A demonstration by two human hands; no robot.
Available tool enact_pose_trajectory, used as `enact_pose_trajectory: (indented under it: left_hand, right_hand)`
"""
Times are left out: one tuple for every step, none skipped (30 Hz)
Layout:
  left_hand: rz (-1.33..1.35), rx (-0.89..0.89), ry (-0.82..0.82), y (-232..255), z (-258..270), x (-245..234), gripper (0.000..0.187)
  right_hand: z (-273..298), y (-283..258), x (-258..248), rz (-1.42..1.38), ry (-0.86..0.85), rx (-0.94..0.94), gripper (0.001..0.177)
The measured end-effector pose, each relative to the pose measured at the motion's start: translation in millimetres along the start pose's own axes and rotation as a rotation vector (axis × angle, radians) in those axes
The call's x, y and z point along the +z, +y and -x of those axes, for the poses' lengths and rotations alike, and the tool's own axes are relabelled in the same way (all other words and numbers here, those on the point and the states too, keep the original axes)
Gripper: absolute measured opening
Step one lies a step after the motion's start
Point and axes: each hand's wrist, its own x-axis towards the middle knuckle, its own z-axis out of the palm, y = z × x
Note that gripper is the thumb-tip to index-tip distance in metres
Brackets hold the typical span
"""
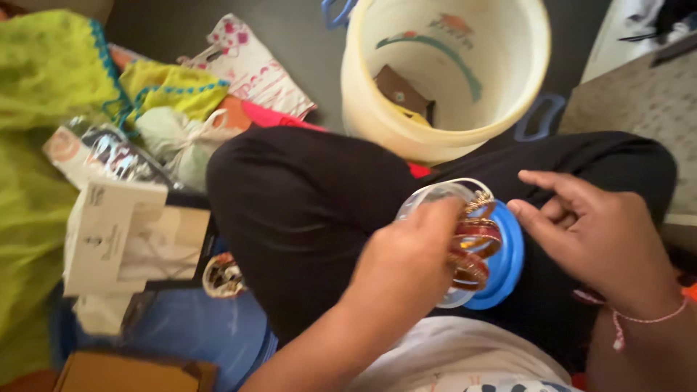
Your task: The person sits on the floor and organizes various small items, including keys, a charging cable, jewelry, and hair ties, into a small plastic container. They also handle a comb and a yellow cloth, placing them into a larger bucket.
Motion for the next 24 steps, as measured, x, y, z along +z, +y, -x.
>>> enact_pose_trajectory:
  left_hand:
    - [-0.086, -0.028, -0.125, -0.6, -8.7, 14.9, 0.039]
    - [-0.175, -0.059, -0.248, -2.5, -15.5, 27.9, 0.034]
    - [-0.267, -0.089, -0.371, -5.5, -20.3, 38.2, 0.029]
    - [-0.335, -0.108, -0.457, -9.1, -22.5, 45.8, 0.033]
    - [-0.405, -0.127, -0.543, -12.0, -24.8, 52.1, 0.038]
    - [-0.473, -0.153, -0.629, -12.4, -25.0, 56.8, 0.045]
    - [-0.450, -0.078, -0.516, -12.3, -21.0, 56.4, 0.043]
    - [-0.424, -0.008, -0.399, -12.5, -13.8, 50.3, 0.042]
    - [-0.397, 0.061, -0.281, -13.2, -7.6, 42.0, 0.044]
    - [-0.363, 0.042, -0.230, -14.7, -2.7, 32.7, 0.036]
    - [-0.330, 0.023, -0.179, -17.0, 1.9, 22.0, 0.028]
    - [-0.301, 0.004, -0.124, -19.1, 3.6, 13.6, 0.020]
    - [-0.302, -0.081, -0.121, -21.2, 3.9, 8.4, 0.025]
    - [-0.303, -0.167, -0.117, -23.8, 4.3, 4.5, 0.033]
    - [-0.304, -0.253, -0.111, -25.9, 5.9, 2.8, 0.041]
    - [-0.231, -0.339, -0.146, -27.1, 8.6, 4.1, 0.046]
    - [-0.157, -0.426, -0.181, -28.5, 12.5, 6.8, 0.052]
    - [-0.079, -0.514, -0.217, -30.1, 18.5, 9.6, 0.058]
    - [-0.014, -0.511, -0.206, -33.6, 23.6, 12.6, 0.056]
    - [0.052, -0.506, -0.193, -38.2, 26.6, 16.7, 0.053]
    - [0.118, -0.501, -0.179, -42.0, 30.2, 19.3, 0.051]
    - [0.105, -0.524, -0.200, -45.7, 32.4, 20.1, 0.050]
    - [0.092, -0.546, -0.221, -49.2, 33.0, 19.7, 0.050]
    - [0.080, -0.570, -0.241, -51.8, 33.1, 19.2, 0.050]
  right_hand:
    - [1.9, 4.1, -0.8, -0.006, 0.018, 0.003, 0.043]
    - [2.8, 7.8, -2.8, -0.015, 0.032, 0.005, 0.043]
    - [3.0, 11.2, -5.7, 0.002, 0.033, 0.029, 0.043]
    - [4.4, 13.7, -6.7, 0.016, 0.028, 0.056, 0.043]
    - [5.0, 15.6, -6.7, 0.030, 0.024, 0.082, 0.043]
    - [5.0, 17.0, -6.4, 0.014, 0.015, 0.095, 0.043]
    - [4.3, 17.8, -5.5, -0.003, 0.005, 0.109, 0.044]
    - [2.8, 18.2, -4.6, -0.017, -0.005, 0.119, 0.044]
    - [1.4, 18.2, -3.5, -0.017, -0.016, 0.115, 0.043]
    - [0.0, 18.1, -2.5, -0.017, -0.031, 0.109, 0.042]
    - [-0.5, 17.6, -0.9, -0.016, -0.046, 0.103, 0.041]
    - [-2.6, 16.8, 2.2, -0.030, -0.078, 0.066, 0.040]
    - [-4.5, 15.9, 6.2, -0.044, -0.110, 0.029, 0.038]
    - [-6.1, 15.2, 10.6, -0.058, -0.142, -0.009, 0.036]
    - [-8.0, 14.4, 16.6, -0.022, -0.163, -0.085, 0.033]
    - [-10.7, 13.6, 23.8, 0.016, -0.183, -0.160, 0.029]
    - [-12.9, 13.0, 30.2, 0.054, -0.203, -0.236, 0.025]
    - [-14.1, 12.7, 34.9, 0.042, -0.231, -0.233, 0.025]
    - [-15.7, 12.1, 39.0, 0.030, -0.259, -0.231, 0.025]
    - [-16.6, 11.0, 41.3, 0.021, -0.287, -0.229, 0.025]
    - [-15.8, 9.2, 41.6, 0.007, -0.270, -0.221, 0.024]
    - [-16.0, 7.1, 40.3, -0.007, -0.252, -0.218, 0.023]
    - [-16.0, 4.7, 38.4, -0.021, -0.234, -0.214, 0.023]
    - [-16.1, 2.8, 36.5, -0.020, -0.231, -0.206, 0.023]
